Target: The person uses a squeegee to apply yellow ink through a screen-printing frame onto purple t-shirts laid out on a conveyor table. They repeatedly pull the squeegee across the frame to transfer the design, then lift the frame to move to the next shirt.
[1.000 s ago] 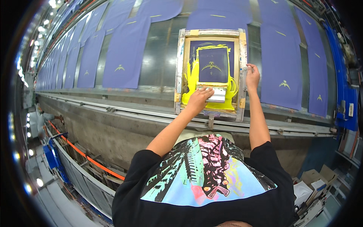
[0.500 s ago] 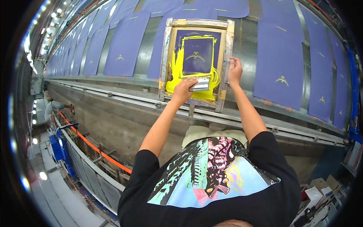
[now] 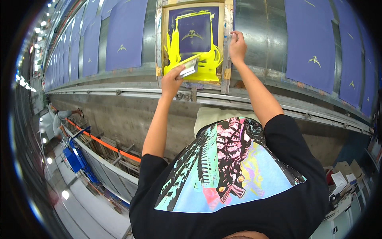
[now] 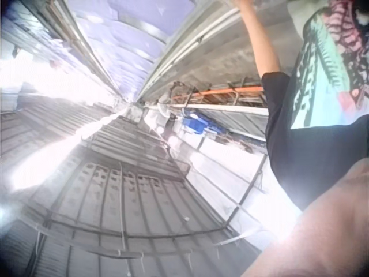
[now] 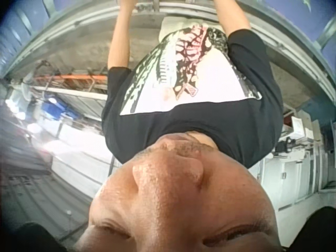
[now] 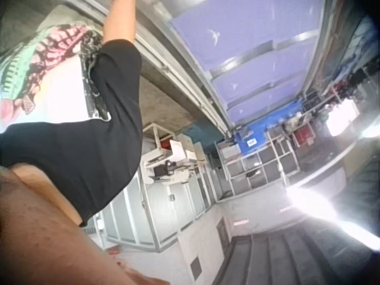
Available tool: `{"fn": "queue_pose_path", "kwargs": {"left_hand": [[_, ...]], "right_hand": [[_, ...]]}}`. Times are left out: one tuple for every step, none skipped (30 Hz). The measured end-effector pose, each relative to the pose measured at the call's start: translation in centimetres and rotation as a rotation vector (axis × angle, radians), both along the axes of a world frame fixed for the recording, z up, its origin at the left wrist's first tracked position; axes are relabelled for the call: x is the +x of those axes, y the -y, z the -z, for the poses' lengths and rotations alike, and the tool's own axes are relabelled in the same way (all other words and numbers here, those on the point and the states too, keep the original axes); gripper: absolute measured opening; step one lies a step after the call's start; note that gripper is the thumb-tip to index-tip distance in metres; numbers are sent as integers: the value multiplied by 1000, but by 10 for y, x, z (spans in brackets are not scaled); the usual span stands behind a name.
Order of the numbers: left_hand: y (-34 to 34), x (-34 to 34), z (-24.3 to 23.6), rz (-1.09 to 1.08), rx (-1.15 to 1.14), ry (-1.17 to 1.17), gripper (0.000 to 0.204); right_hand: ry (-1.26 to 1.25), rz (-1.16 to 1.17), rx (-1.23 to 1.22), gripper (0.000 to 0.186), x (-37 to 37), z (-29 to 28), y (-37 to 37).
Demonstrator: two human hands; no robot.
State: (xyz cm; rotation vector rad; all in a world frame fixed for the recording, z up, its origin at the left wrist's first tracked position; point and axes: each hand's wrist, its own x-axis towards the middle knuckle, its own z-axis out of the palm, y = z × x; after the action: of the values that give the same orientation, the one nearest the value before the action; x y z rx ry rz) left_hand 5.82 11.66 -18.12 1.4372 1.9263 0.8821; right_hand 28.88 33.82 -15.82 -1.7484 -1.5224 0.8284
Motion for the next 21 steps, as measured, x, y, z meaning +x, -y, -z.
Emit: {"fn": "queue_pose_path", "kwargs": {"left_hand": [[6,1,3,-3,-19,31,57],[13,5,7,61,43,-44,58],[20,12,12,122,103,-120,59],[27,18,13,174,161,-198,60],[34,25,14,215,101,-193,65],[36,36,16,230,101,-245,64],[37,45,18,249,101,-296,63],[38,53,20,235,99,-305,61],[38,62,20,223,95,-316,60],[25,57,25,219,123,-331,58],[2,45,31,227,157,-357,59],[-33,26,36,226,194,-385,60],[-64,20,40,225,216,-396,60],[-104,14,24,253,5,-353,54],[-143,6,7,276,-209,-314,49],[-174,-9,10,313,-77,-240,44],[-198,-20,13,348,54,-165,40],[-216,-22,11,351,13,-177,39],[-231,-23,8,359,-30,-190,39],[-240,-23,6,363,-74,-203,39],[-237,-20,10,326,-37,-267,39]], "right_hand": [[2,10,10,21,3,7,-3],[5,18,21,21,7,16,-3],[7,26,30,21,11,24,-6],[12,24,4,21,11,24,-9],[18,23,-21,21,14,25,-10],[27,13,-57,21,19,26,-7],[50,-11,-47,21,25,28,-4],[74,-30,-38,21,32,30,0],[95,-48,-30,21,39,33,6],[112,-47,-22,21,37,30,5],[129,-40,-15,21,36,27,6],[146,-40,-3,21,32,24,3],[151,-39,44,21,39,26,0],[160,-30,89,20,50,32,-2],[166,-29,133,20,57,37,-4],[169,-34,159,19,61,38,-5],[172,-42,184,19,64,39,-3],[171,-46,205,19,66,40,0],[163,-38,198,18,69,42,6],[153,-34,192,18,71,44,12],[141,-35,183,18,71,44,15]]}}
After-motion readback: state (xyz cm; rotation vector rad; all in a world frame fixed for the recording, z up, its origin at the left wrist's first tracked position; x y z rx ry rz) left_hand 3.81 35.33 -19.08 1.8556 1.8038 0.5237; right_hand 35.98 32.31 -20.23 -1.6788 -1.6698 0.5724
